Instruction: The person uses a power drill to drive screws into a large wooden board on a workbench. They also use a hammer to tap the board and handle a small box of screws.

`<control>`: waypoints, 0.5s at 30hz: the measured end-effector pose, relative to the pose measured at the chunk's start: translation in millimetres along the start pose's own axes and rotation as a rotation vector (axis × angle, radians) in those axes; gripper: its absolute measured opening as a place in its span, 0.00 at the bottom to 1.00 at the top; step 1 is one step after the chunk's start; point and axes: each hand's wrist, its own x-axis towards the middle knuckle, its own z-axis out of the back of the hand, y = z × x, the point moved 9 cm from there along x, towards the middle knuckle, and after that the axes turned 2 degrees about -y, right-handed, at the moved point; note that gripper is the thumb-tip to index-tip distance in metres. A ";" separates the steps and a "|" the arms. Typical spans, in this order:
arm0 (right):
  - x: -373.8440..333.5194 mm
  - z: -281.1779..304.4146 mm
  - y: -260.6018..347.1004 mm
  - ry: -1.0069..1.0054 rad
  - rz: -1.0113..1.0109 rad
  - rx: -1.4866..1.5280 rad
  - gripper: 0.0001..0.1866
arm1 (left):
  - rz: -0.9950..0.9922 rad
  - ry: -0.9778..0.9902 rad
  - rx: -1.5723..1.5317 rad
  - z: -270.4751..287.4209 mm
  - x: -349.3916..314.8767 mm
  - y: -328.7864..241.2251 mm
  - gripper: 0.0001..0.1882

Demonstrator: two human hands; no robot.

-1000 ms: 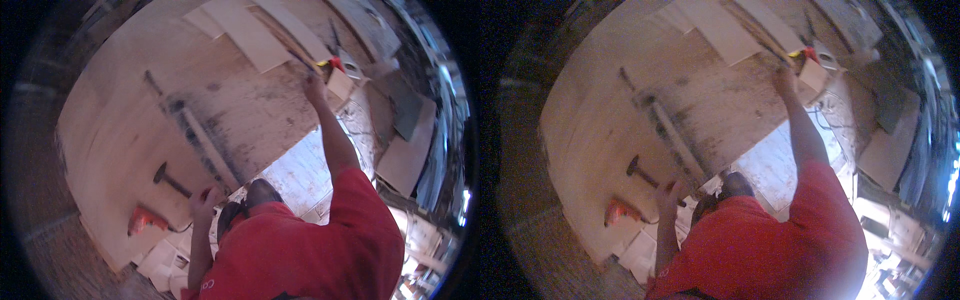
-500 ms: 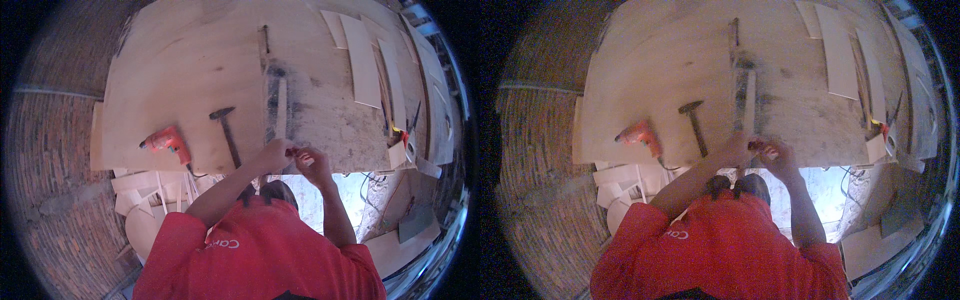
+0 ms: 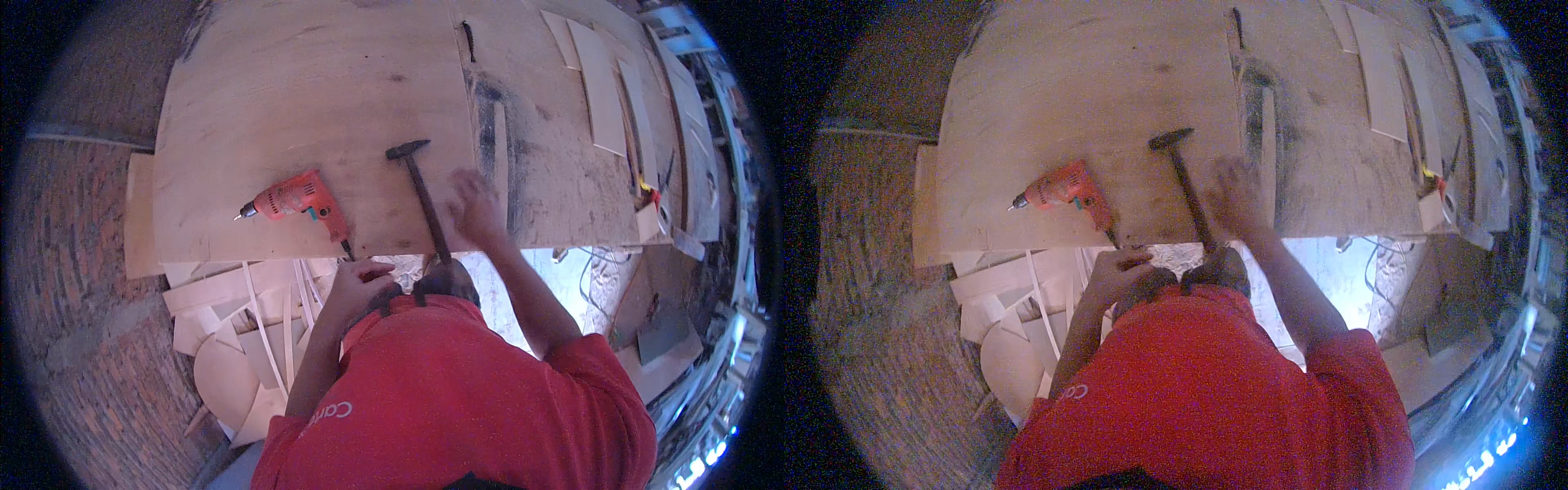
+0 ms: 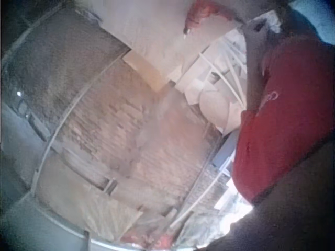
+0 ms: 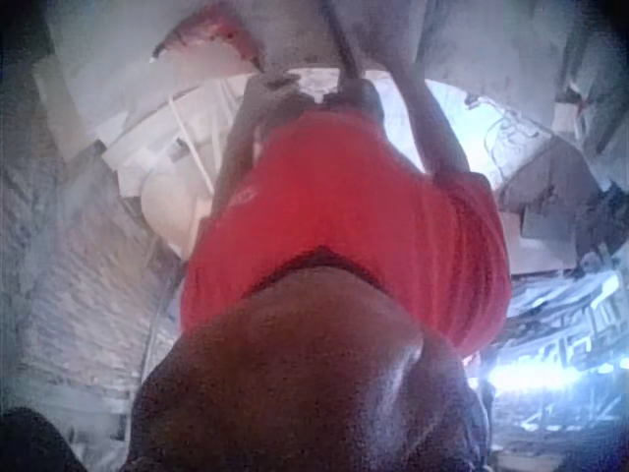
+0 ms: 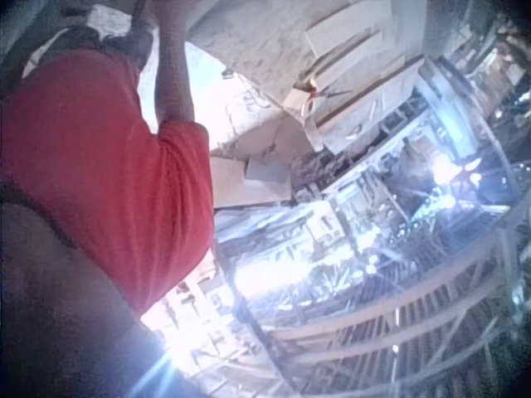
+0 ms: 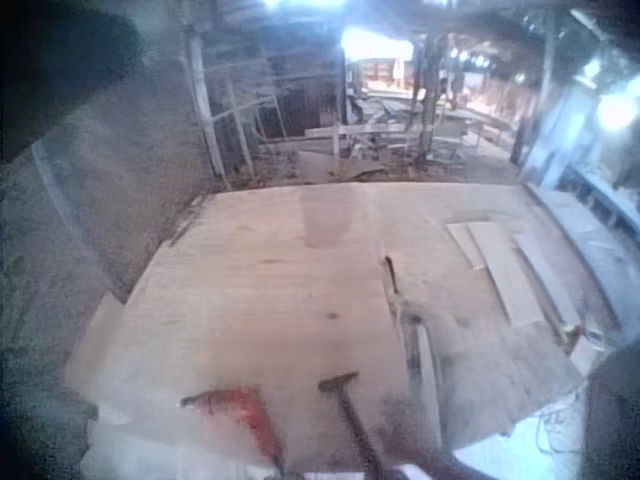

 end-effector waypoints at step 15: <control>-0.5 -45.3 -25.3 0.125 -0.468 -0.236 0.44 | -0.023 -0.097 -0.199 192.4 -31.4 63.3 0.11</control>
